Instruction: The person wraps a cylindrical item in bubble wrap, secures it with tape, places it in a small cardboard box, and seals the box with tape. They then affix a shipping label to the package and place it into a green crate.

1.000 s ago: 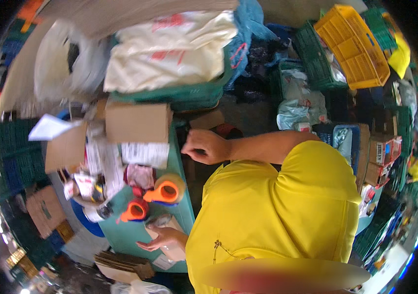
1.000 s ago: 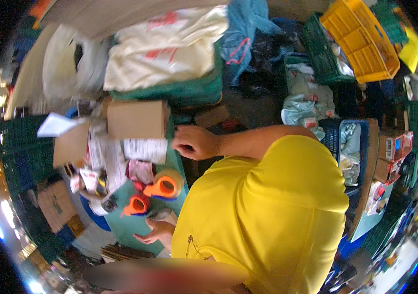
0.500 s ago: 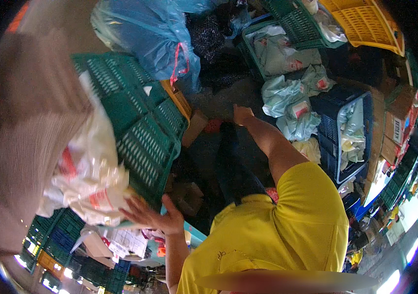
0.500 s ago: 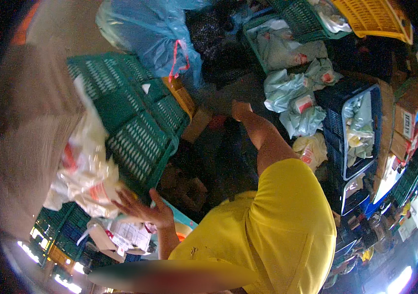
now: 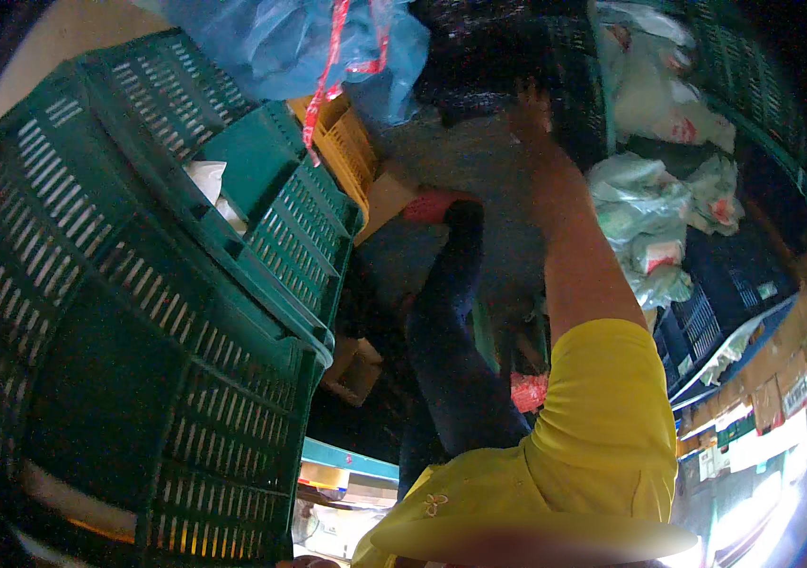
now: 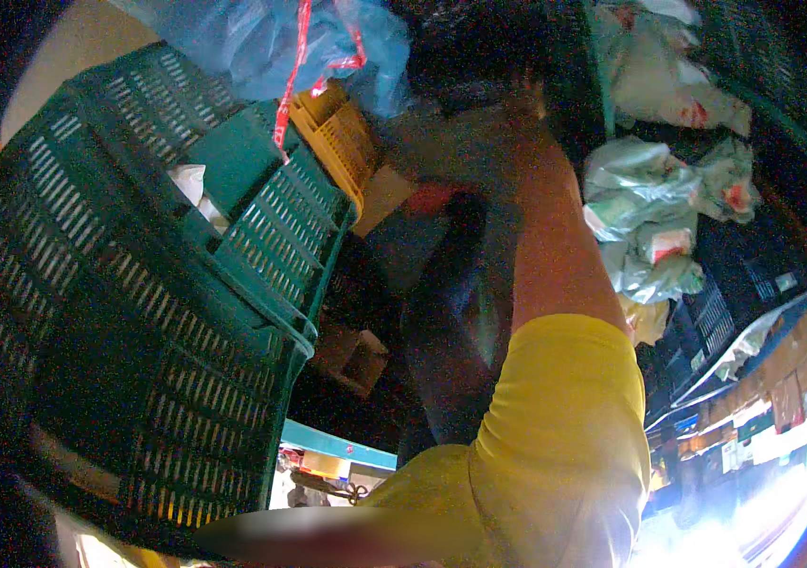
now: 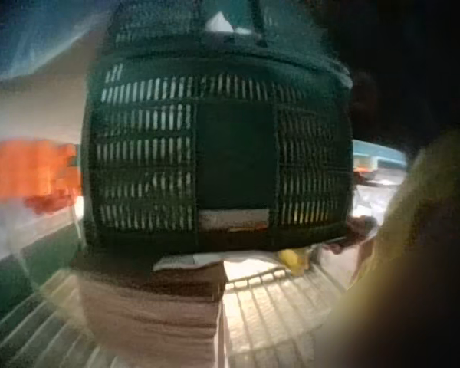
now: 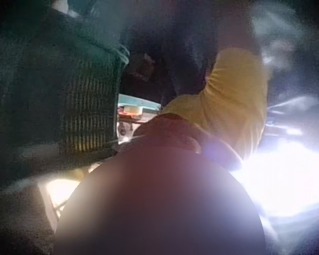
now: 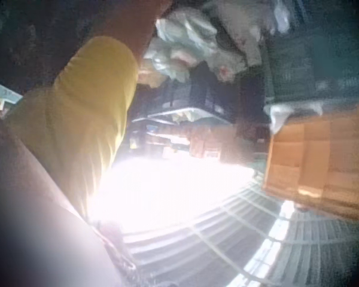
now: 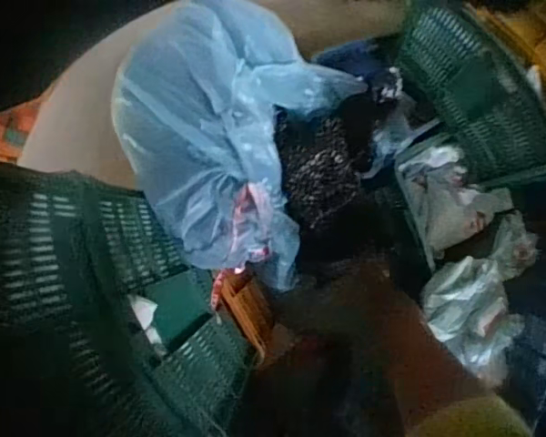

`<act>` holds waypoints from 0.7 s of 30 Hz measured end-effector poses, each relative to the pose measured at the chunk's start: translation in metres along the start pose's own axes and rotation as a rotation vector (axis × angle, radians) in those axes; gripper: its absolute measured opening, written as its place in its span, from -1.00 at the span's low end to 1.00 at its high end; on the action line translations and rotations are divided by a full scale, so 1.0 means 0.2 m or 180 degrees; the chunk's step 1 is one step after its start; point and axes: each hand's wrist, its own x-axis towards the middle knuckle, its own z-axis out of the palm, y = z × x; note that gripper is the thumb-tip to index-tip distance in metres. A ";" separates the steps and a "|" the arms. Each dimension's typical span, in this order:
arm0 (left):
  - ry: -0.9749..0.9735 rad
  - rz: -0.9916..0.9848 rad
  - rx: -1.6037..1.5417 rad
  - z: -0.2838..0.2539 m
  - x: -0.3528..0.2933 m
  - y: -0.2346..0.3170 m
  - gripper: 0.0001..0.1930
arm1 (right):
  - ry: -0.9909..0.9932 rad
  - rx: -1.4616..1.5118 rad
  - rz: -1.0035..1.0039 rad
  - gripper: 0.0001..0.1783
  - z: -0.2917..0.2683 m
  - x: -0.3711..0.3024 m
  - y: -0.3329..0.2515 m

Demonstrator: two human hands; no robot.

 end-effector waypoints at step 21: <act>0.0406 0.0036 -0.1923 -0.29 -0.24 0.07 -0.19 | -0.2500 0.2649 -0.2508 -0.24 -1.27 -2.43 -0.40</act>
